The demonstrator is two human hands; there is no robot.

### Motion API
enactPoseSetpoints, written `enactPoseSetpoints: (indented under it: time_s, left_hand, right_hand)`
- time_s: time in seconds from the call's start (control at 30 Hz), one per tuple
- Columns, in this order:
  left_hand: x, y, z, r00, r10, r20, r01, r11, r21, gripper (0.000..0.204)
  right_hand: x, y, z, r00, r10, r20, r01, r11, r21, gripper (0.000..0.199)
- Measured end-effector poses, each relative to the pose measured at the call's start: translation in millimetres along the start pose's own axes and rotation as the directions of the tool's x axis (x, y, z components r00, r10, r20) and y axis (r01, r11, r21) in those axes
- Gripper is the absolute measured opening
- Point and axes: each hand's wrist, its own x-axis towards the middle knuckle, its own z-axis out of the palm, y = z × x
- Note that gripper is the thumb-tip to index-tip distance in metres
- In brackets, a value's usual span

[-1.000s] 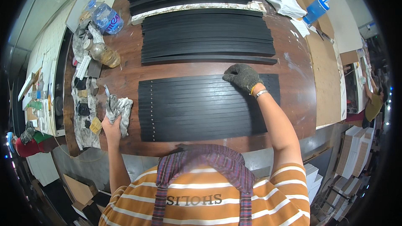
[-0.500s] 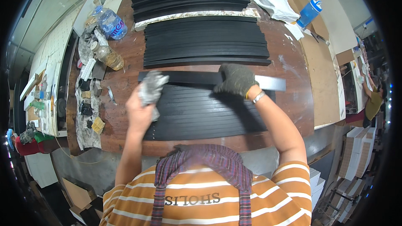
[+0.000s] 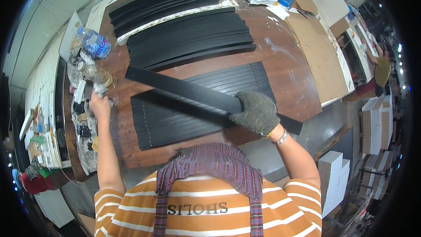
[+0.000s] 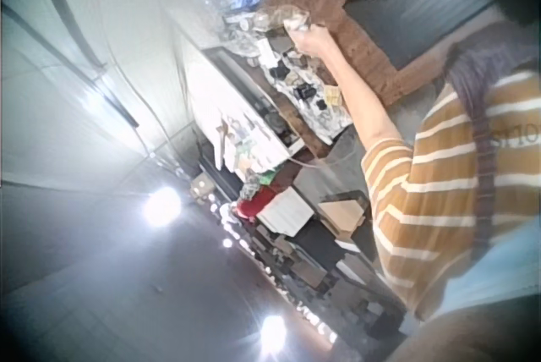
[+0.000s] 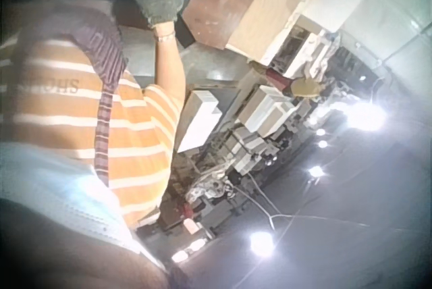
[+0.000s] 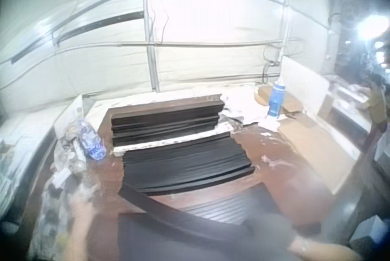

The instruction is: The person wipes long black plastic slats with a cloth and a yellow sponge on a wooden workbench. They handle the slats one at a time, wiping both sides and stacking them on the table.

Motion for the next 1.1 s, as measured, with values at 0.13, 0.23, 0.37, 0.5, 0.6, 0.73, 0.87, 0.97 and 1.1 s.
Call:
enactPoseSetpoints:
  time_s: [0.13, 0.23, 0.37, 0.5, 0.6, 0.73, 0.87, 0.97, 1.1]
  left_hand:
    - [-76.7, 88.0, 0.7, 0.924, 0.363, 0.120, -0.308, 0.892, -0.330, 0.048]
    - [-157.4, 165.0, 31.6, 0.400, 0.889, 0.223, -0.834, 0.454, -0.313, 0.065]
    - [-132.9, 138.7, 36.7, 0.400, 0.911, 0.102, -0.872, 0.412, -0.265, 0.041]
    - [-26.2, 52.3, 16.0, 0.738, 0.674, -0.046, -0.672, 0.727, -0.140, 0.033]
    - [4.1, 26.8, -9.2, 0.992, 0.121, -0.046, -0.129, 0.965, -0.230, 0.026]
    - [-49.3, 67.8, -15.4, 0.998, 0.013, 0.069, 0.039, 0.708, -0.705, 0.029]
    - [-79.6, 103.1, 9.3, 0.677, 0.736, 0.007, -0.732, 0.675, -0.087, 0.048]
    - [-48.8, 83.6, 21.1, 0.835, 0.542, -0.098, -0.541, 0.776, -0.325, 0.039]
    - [-34.5, 40.6, 19.8, 0.996, -0.036, 0.082, 0.088, 0.554, -0.828, 0.019]
  right_hand:
    - [-1.4, 0.5, 32.4, 0.993, 0.082, 0.090, -0.084, 0.996, 0.025, 0.051]
    - [-4.8, -11.5, 57.1, 0.774, -0.627, -0.084, 0.580, 0.756, -0.305, 0.060]
    - [-30.3, -19.6, 50.0, 0.999, -0.044, 0.012, 0.041, 0.983, 0.179, 0.046]
    - [-63.6, -22.2, 33.2, 0.999, 0.041, -0.004, -0.040, 0.994, 0.102, 0.054]
    - [-83.0, -23.7, 32.5, 0.996, 0.068, -0.051, -0.062, 0.990, 0.125, 0.045]
    - [-86.8, -26.6, 42.4, 0.982, 0.152, -0.116, -0.139, 0.984, 0.116, 0.038]
    - [-93.0, -29.0, 52.1, 0.989, 0.125, -0.073, -0.110, 0.975, 0.191, 0.041]
    - [-106.9, -26.9, 59.1, 0.992, 0.127, 0.023, -0.129, 0.978, 0.161, 0.045]
    - [-122.5, -21.6, 70.7, 0.988, 0.141, 0.060, -0.148, 0.980, 0.130, 0.044]
